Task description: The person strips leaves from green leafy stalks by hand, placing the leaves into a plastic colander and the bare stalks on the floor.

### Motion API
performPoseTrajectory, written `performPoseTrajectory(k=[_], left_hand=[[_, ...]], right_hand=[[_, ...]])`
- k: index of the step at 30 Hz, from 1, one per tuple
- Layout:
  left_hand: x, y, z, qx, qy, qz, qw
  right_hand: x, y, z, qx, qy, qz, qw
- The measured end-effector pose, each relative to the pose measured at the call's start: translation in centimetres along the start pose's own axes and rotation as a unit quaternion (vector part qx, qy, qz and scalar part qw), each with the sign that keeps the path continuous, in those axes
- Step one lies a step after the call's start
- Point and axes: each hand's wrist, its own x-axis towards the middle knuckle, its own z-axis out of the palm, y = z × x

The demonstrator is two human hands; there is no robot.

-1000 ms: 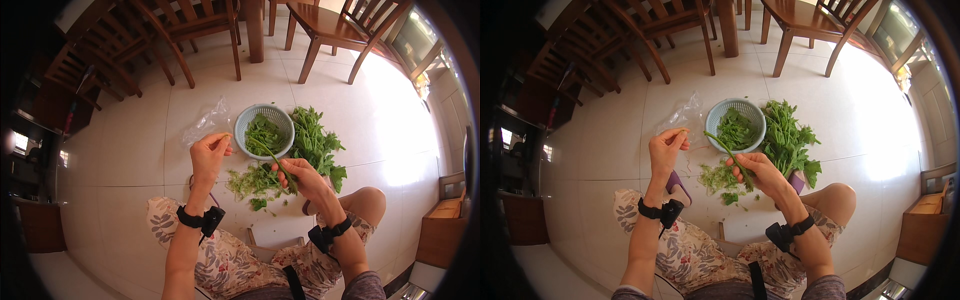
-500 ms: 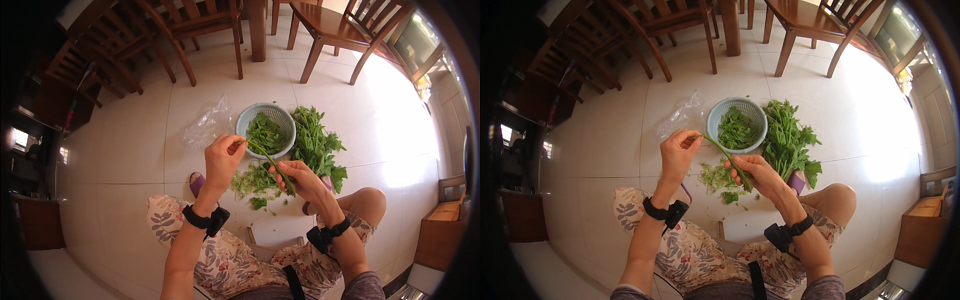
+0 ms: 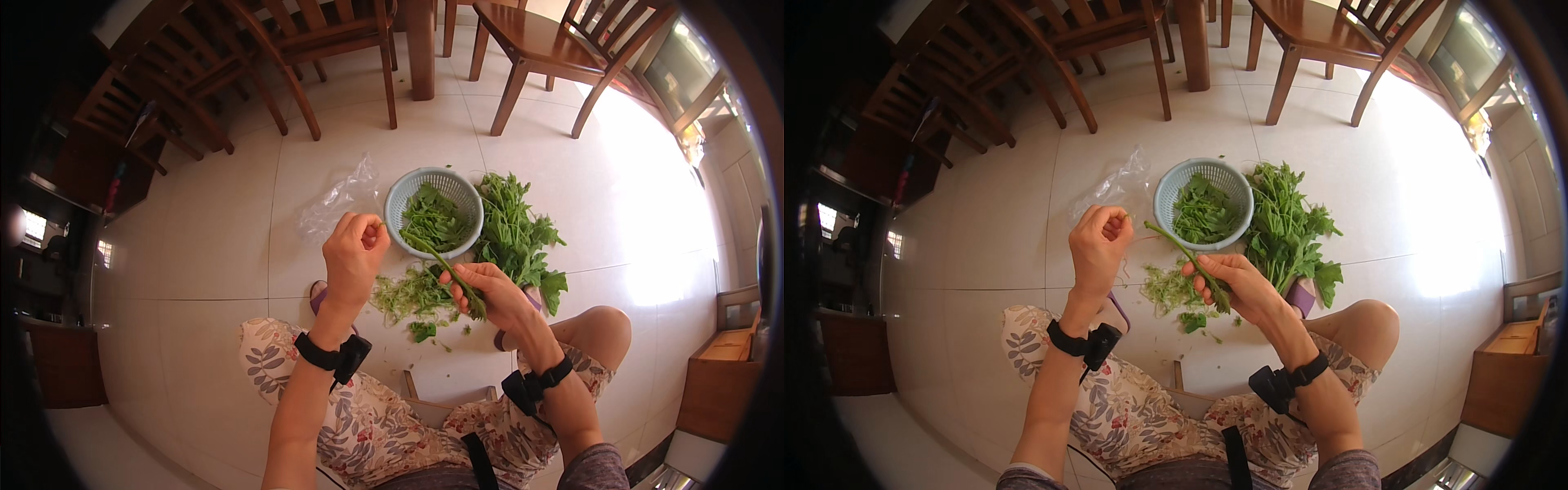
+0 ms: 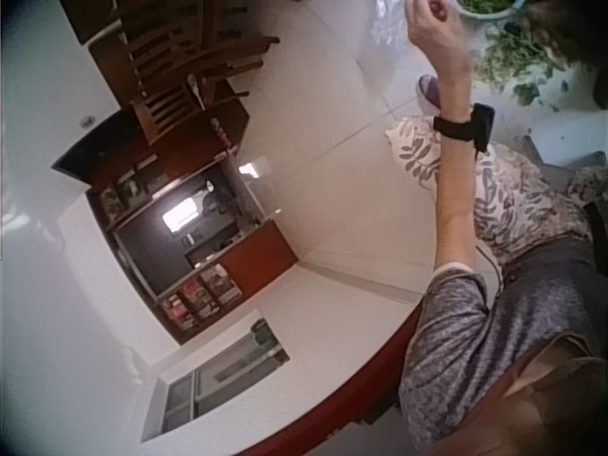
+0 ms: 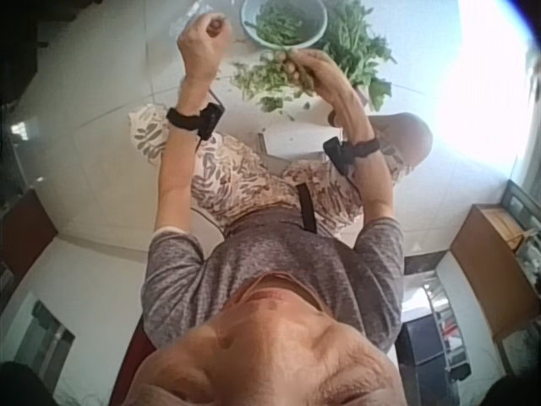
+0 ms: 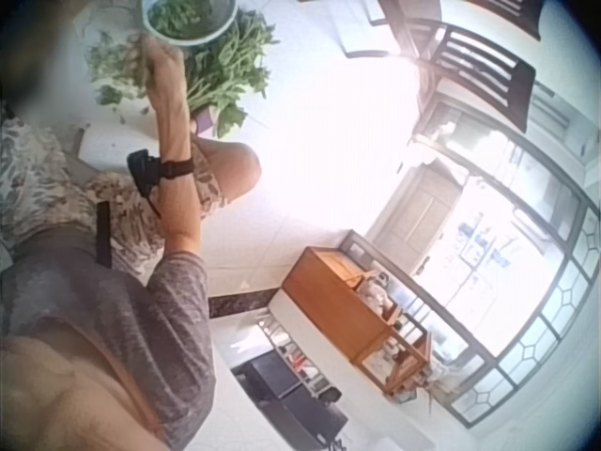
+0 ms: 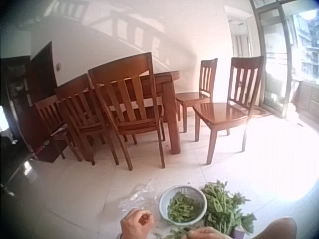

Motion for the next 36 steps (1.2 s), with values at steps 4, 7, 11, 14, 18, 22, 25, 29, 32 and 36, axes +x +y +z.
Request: performPoseTrajectory(k=[4, 7, 11, 14, 18, 22, 25, 29, 32, 36], left_hand=[[0.0, -0.6, -0.6, -0.013, -0.043, -0.033, 0.998], [-0.3, -1.8, -1.0, 0.037, -0.243, -0.039, 0.969], [-3.1, -2.6, 0.1, -0.007, -0.367, -0.042, 0.929], [-3.1, -2.3, 0.3, 0.110, -0.488, -0.013, 0.866], [-2.5, 1.0, 0.2, 0.111, -0.442, -0.009, 0.890], [-4.0, -0.1, 1.2, 0.108, -0.379, 0.042, 0.918], [-3.0, 1.6, 1.0, 0.123, -0.409, 0.015, 0.904], [-4.6, -0.2, 2.0, 0.096, -0.280, 0.113, 0.948], [-3.0, 1.8, 1.2, 0.138, -0.446, 0.013, 0.884], [-3.1, 1.7, 1.3, 0.146, -0.398, 0.063, 0.904]], right_hand=[[0.0, -0.2, -0.7, 0.002, 0.009, -0.012, 1.000], [0.0, -0.3, -0.7, -0.009, 0.014, -0.018, 1.000], [-0.1, -0.5, -0.8, -0.041, 0.015, -0.026, 0.999], [0.1, -0.3, -1.1, -0.085, 0.033, -0.037, 0.995], [0.3, -0.1, -1.0, -0.189, 0.061, -0.064, 0.978], [0.3, -0.1, -0.6, -0.276, 0.066, -0.094, 0.954], [0.1, -0.5, -0.5, -0.359, 0.082, -0.102, 0.924], [0.5, 0.0, -0.8, -0.419, 0.100, -0.141, 0.891], [0.3, 0.1, -0.9, -0.423, 0.111, -0.163, 0.884], [0.6, 0.5, -1.1, -0.419, 0.138, -0.189, 0.877]])
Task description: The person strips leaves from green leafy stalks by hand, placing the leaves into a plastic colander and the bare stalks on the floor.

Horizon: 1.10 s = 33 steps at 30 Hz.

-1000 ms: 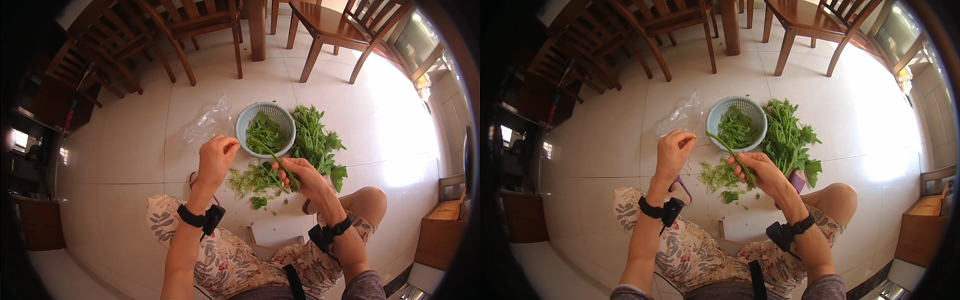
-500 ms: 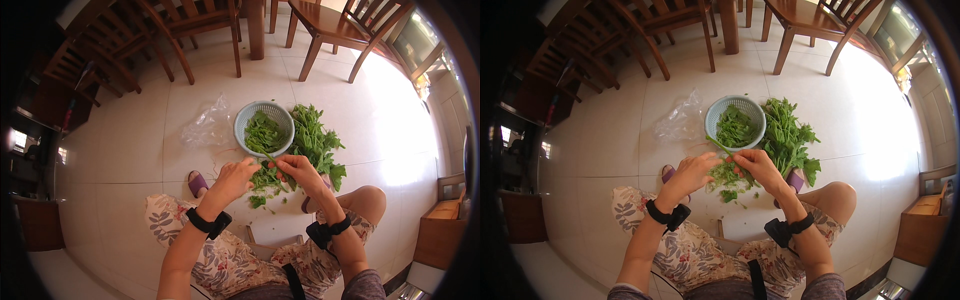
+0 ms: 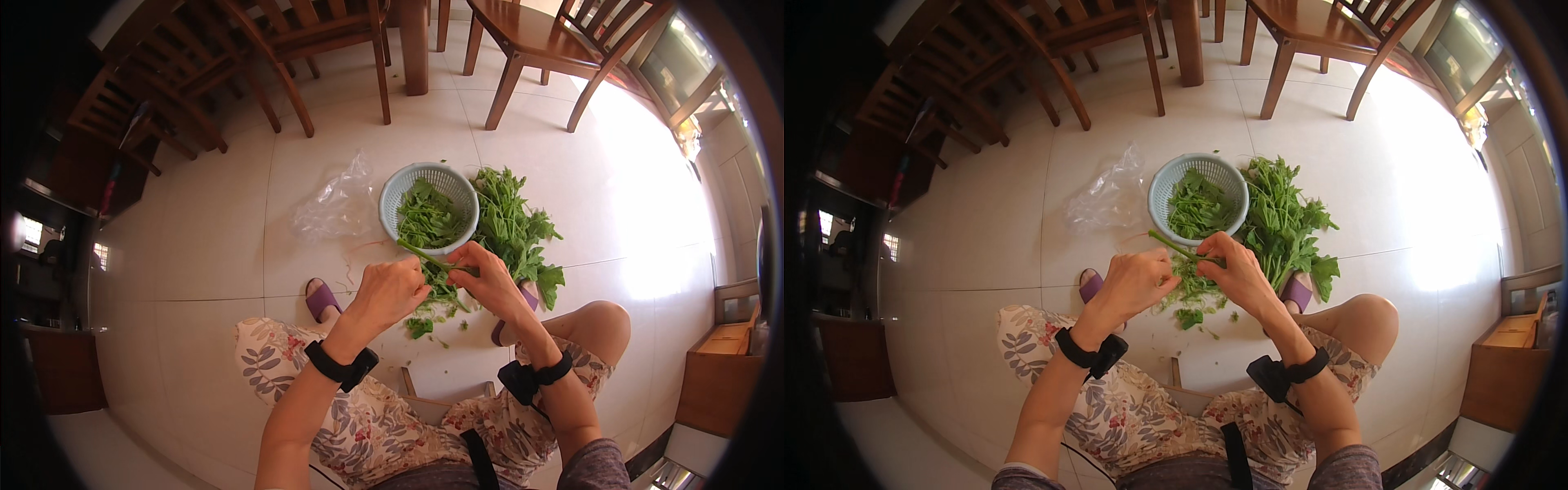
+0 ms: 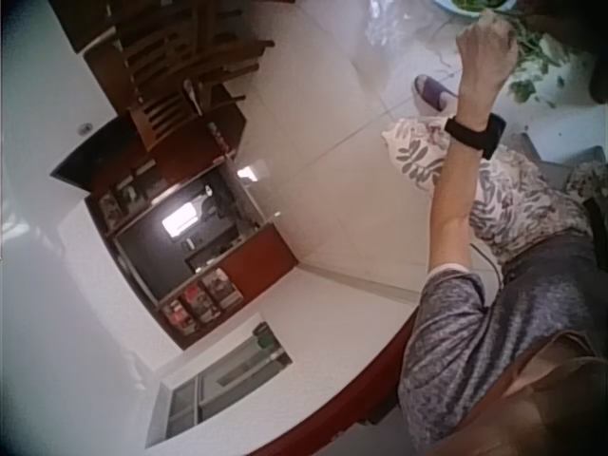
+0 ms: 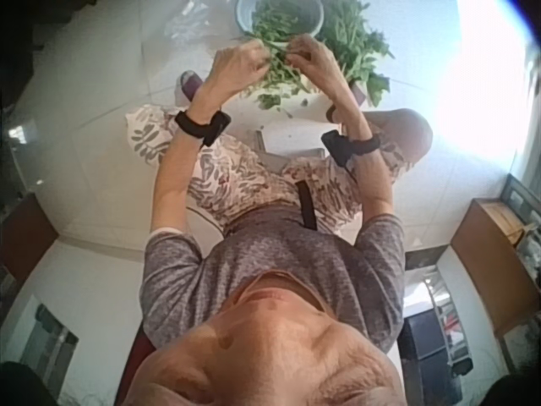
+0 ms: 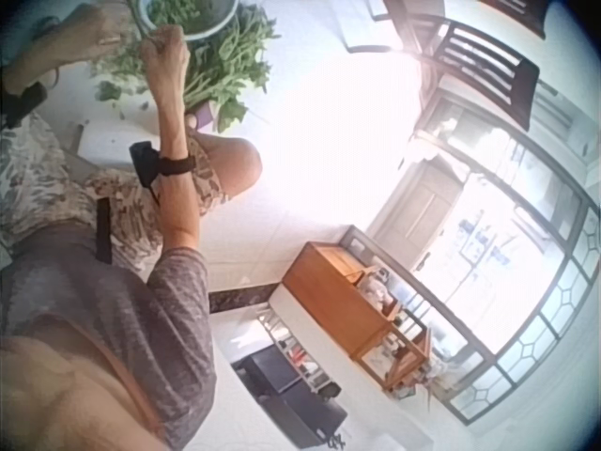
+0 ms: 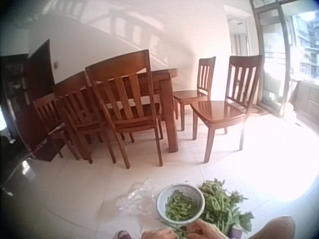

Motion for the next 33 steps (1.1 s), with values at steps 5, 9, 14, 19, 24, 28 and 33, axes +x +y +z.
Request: performPoseTrajectory(k=[5, 9, 14, 19, 24, 28, 33], left_hand=[[0.2, 0.1, 0.0, -0.061, 0.144, 0.068, 0.985], [0.6, 0.4, 0.1, -0.105, 0.162, 0.105, 0.976], [0.7, -0.5, 1.5, -0.085, 0.150, 0.128, 0.977], [0.9, -0.4, 0.7, -0.265, 0.132, 0.034, 0.954], [1.0, -0.2, 0.7, -0.454, 0.123, -0.055, 0.881], [1.3, 0.0, 0.1, -0.571, 0.060, -0.087, 0.814], [1.3, -0.5, -0.2, -0.619, 0.012, -0.107, 0.778]], right_hand=[[-0.1, 0.3, 0.2, -0.018, 0.013, -0.006, 1.000], [-0.3, 0.4, 0.7, -0.047, 0.007, -0.013, 0.999], [-0.4, -0.2, 1.3, -0.031, 0.003, -0.025, 0.999], [-0.3, 0.2, 1.1, 0.078, -0.021, 0.012, 0.997], [-0.4, -0.3, 1.3, 0.209, -0.035, 0.047, 0.976], [-0.4, -0.9, 1.2, 0.249, -0.029, 0.044, 0.967], [-0.2, -1.3, 0.9, 0.230, -0.041, 0.039, 0.972]])
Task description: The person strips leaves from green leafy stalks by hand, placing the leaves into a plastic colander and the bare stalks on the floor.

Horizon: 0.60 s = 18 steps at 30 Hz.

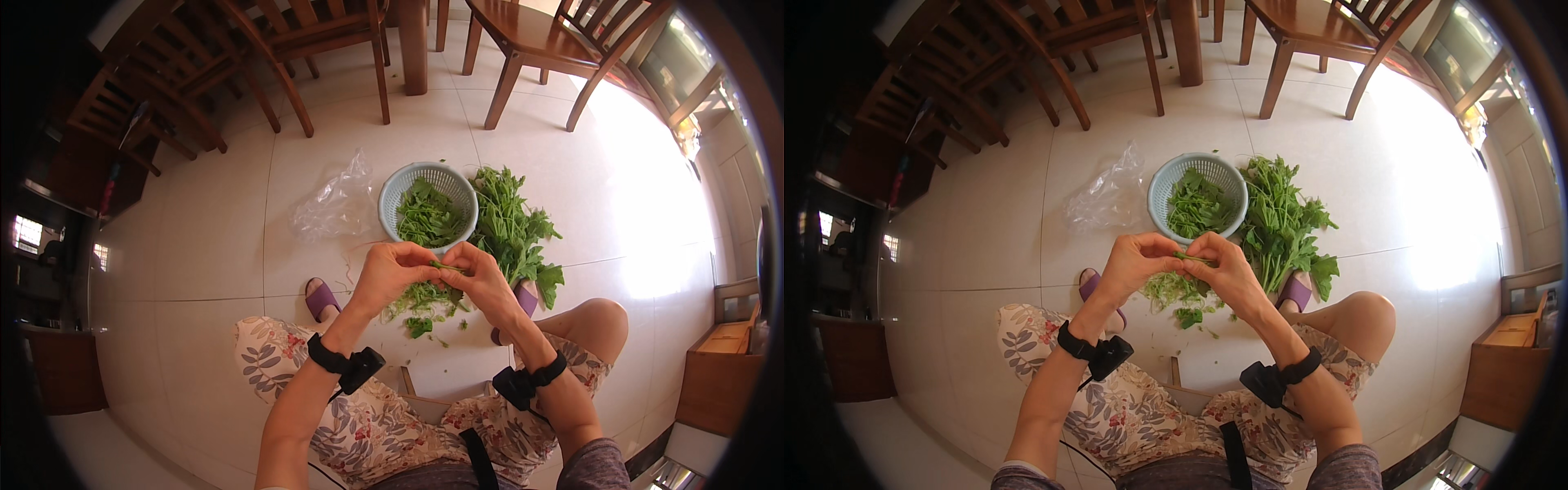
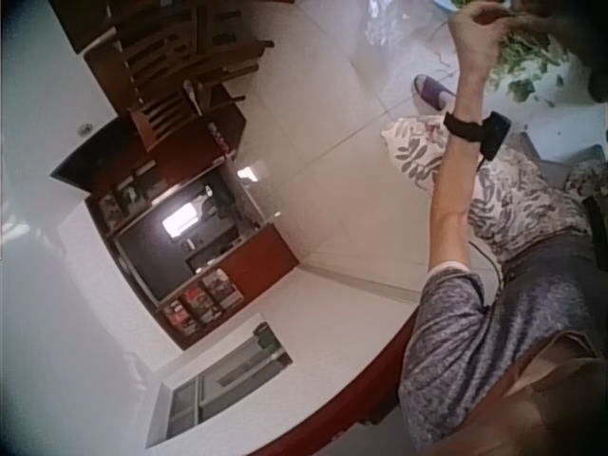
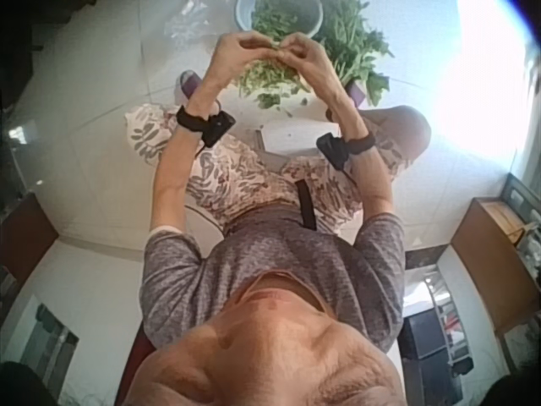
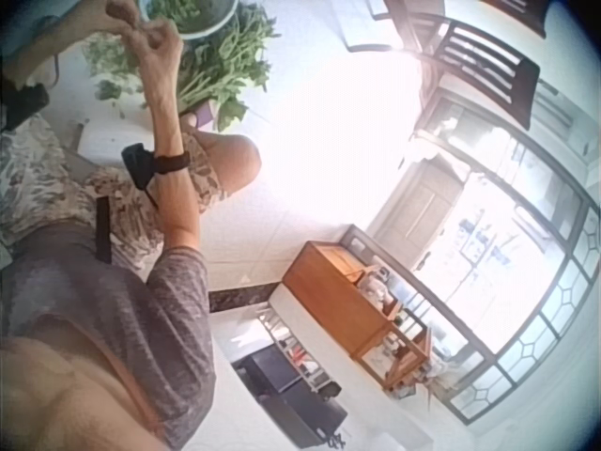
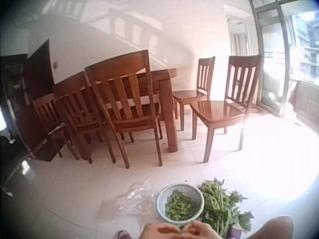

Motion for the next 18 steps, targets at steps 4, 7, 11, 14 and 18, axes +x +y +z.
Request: performPoseTrajectory(k=[4, 7, 11, 14, 18], left_hand=[[0.0, -0.3, -0.3, -0.009, 0.034, 0.003, 0.999], [0.2, 0.0, -0.9, -0.006, 0.079, 0.015, 0.997], [0.5, 0.6, -2.1, -0.013, 0.142, 0.032, 0.989], [0.5, 1.3, -2.9, -0.009, 0.195, 0.050, 0.980], [0.2, 1.9, -4.2, -0.019, 0.263, 0.071, 0.962]], right_hand=[[0.1, -0.2, -0.1, -0.017, -0.020, 0.010, 1.000], [-0.1, 0.4, -0.2, -0.043, -0.021, 0.019, 0.999], [-0.3, -0.2, -0.2, -0.076, -0.009, 0.041, 0.996], [-0.3, -0.1, -0.9, -0.069, -0.001, 0.028, 0.997], [-0.4, -1.0, -1.3, -0.083, 0.000, 0.035, 0.996]])
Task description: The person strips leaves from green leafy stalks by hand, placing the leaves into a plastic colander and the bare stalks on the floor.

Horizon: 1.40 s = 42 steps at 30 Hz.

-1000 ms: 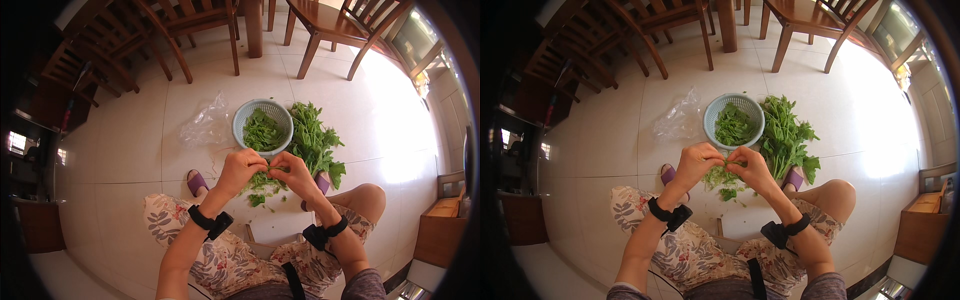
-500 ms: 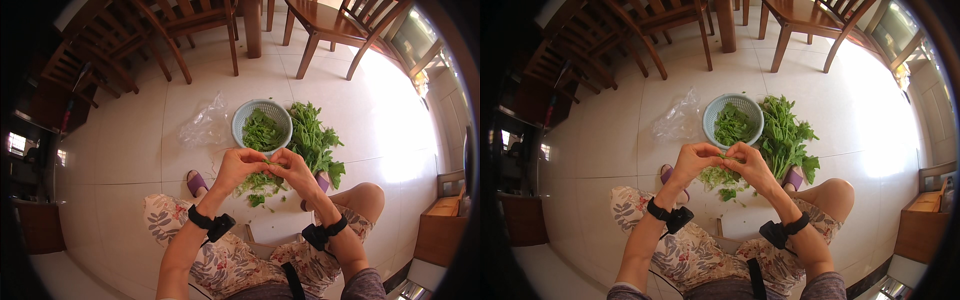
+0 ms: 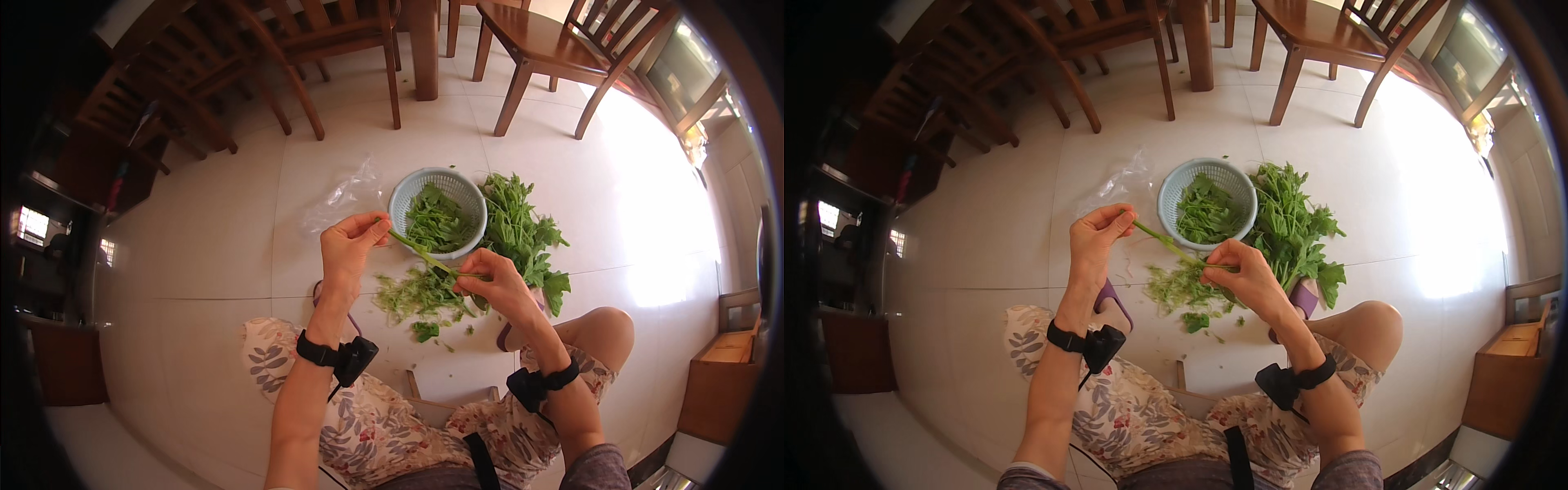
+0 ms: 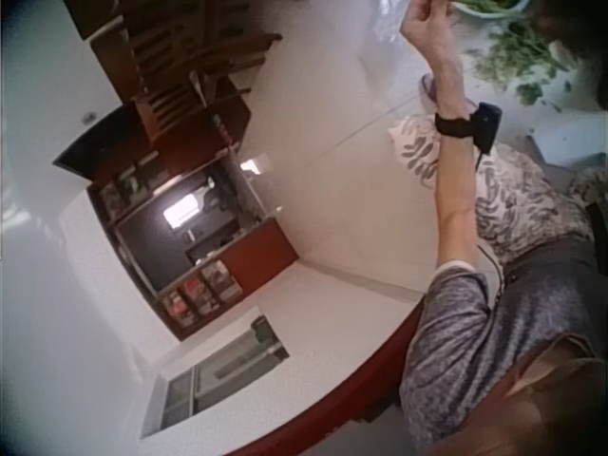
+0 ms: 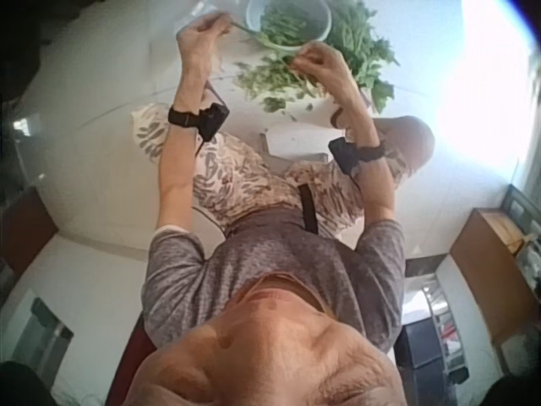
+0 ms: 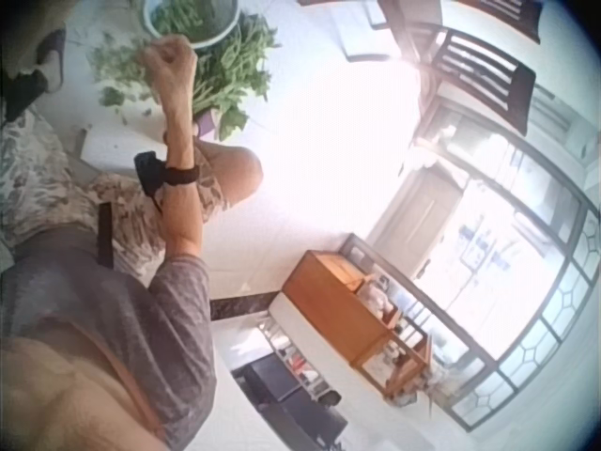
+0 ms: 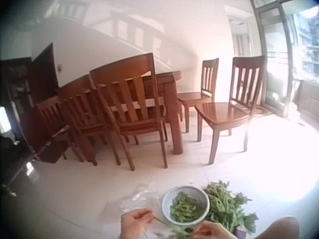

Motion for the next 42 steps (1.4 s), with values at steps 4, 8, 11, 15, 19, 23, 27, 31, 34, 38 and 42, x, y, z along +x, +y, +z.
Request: performPoseTrajectory(k=[4, 8, 11, 15, 19, 23, 27, 31, 34, 38, 42], left_hand=[[0.5, -0.4, -1.0, -0.012, 0.050, 0.012, 0.999], [0.5, -0.4, -1.0, -0.045, 0.066, 0.024, 0.997], [0.6, -0.3, -0.8, -0.048, 0.085, 0.025, 0.995], [0.8, -0.8, -0.9, -0.062, 0.091, 0.035, 0.993], [1.0, -0.8, -0.8, -0.060, 0.100, 0.029, 0.993], [1.4, -1.2, -1.3, -0.064, 0.115, 0.019, 0.991], [2.1, -0.3, -3.1, -0.113, 0.157, 0.043, 0.980], [0.9, -0.2, -1.3, -0.116, 0.110, 0.049, 0.986], [0.0, -0.5, 0.2, -0.115, 0.057, 0.037, 0.991], [-1.7, -0.7, 2.9, -0.102, 0.000, 0.020, 0.995], [-3.5, -1.1, 4.4, -0.083, -0.051, 0.000, 0.995]], right_hand=[[0.1, -0.2, -0.4, -0.009, 0.001, -0.016, 1.000], [0.1, -0.6, -0.4, 0.006, -0.003, -0.014, 1.000], [0.1, -0.9, -0.4, 0.018, -0.004, -0.015, 1.000], [0.1, -1.3, -0.5, 0.037, -0.013, -0.016, 0.999], [0.0, -1.8, -0.6, 0.050, -0.022, -0.012, 0.998], [-0.2, -1.5, -0.9, 0.058, -0.029, -0.016, 0.998], [-1.2, -2.8, -1.6, 0.042, -0.045, 0.015, 0.998], [-1.1, -2.4, -0.8, 0.029, -0.082, 0.030, 0.996], [-0.3, -0.5, 0.2, 0.055, -0.090, 0.043, 0.993], [0.6, 0.3, 2.2, 0.175, 0.004, 0.017, 0.984], [0.9, 0.4, 2.5, 0.252, 0.066, 0.009, 0.965]])
